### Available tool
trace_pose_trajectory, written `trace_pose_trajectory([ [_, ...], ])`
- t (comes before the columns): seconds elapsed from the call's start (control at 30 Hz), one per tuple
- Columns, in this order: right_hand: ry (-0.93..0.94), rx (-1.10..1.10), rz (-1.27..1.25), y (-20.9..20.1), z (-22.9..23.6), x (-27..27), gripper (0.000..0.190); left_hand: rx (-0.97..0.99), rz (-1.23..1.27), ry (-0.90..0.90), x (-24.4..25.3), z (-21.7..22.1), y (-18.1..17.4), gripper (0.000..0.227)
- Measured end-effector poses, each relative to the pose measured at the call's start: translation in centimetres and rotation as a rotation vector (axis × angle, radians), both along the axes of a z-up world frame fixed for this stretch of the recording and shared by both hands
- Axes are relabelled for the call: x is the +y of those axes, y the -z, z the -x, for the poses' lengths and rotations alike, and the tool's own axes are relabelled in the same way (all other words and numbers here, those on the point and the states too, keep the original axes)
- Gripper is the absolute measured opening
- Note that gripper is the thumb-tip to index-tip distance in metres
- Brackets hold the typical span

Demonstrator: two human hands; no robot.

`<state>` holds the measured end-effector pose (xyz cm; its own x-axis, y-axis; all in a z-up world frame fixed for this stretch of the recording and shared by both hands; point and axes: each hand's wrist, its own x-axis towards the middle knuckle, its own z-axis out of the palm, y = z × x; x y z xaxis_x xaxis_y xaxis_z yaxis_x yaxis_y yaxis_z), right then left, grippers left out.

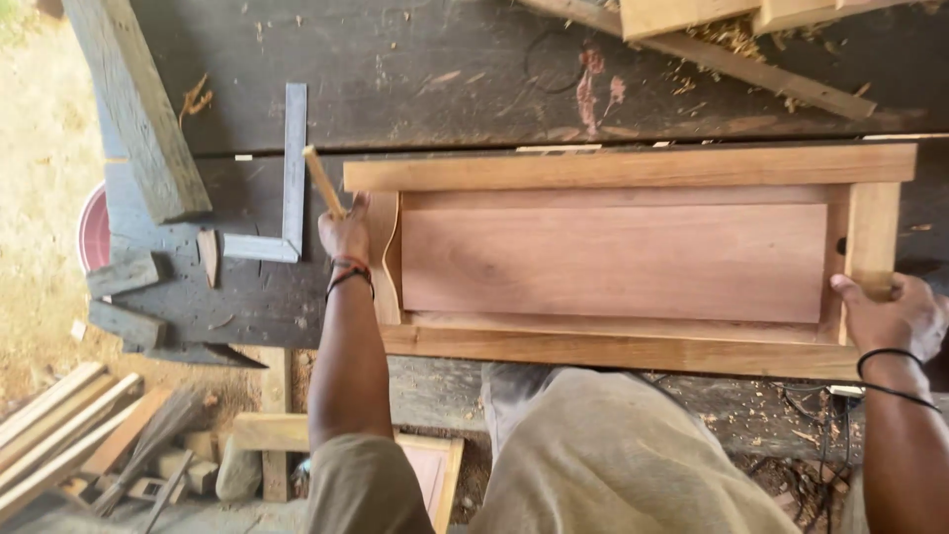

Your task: The person hammers nails into a wooden frame on a workbench, then fits and presses a decorative wood piece into the frame's panel groove, repositions the frame, and walks around the workshop picking up scrap wood and a pencil from the floor.

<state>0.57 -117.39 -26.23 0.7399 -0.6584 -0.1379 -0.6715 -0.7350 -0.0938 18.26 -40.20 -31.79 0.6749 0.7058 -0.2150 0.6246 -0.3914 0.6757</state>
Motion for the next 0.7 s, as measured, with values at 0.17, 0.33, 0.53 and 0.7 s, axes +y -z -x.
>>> trace_pose_trajectory([
  [0.17, 0.020, -0.145, -0.318, 6.5, 1.4, -4.8, 0.062, 0.175, -0.009, -0.016, 0.8, -1.5, -0.9, 0.074],
  [0.33, -0.141, -0.369, -0.453, 9.1, 3.0, -7.4, 0.043, 0.354, -0.159, 0.322, 0.8, -0.5, -3.3, 0.087],
  [0.53, -0.388, -0.098, -0.207, 12.0, 4.7, -16.1, 0.030, 0.265, -0.221, 0.418, 1.9, 5.4, -3.2, 0.082],
  [0.7, -0.408, -0.103, -0.107, 11.6, 5.5, -16.8, 0.037, 0.347, -0.233, 0.356, 2.9, 11.4, -5.5, 0.078],
])
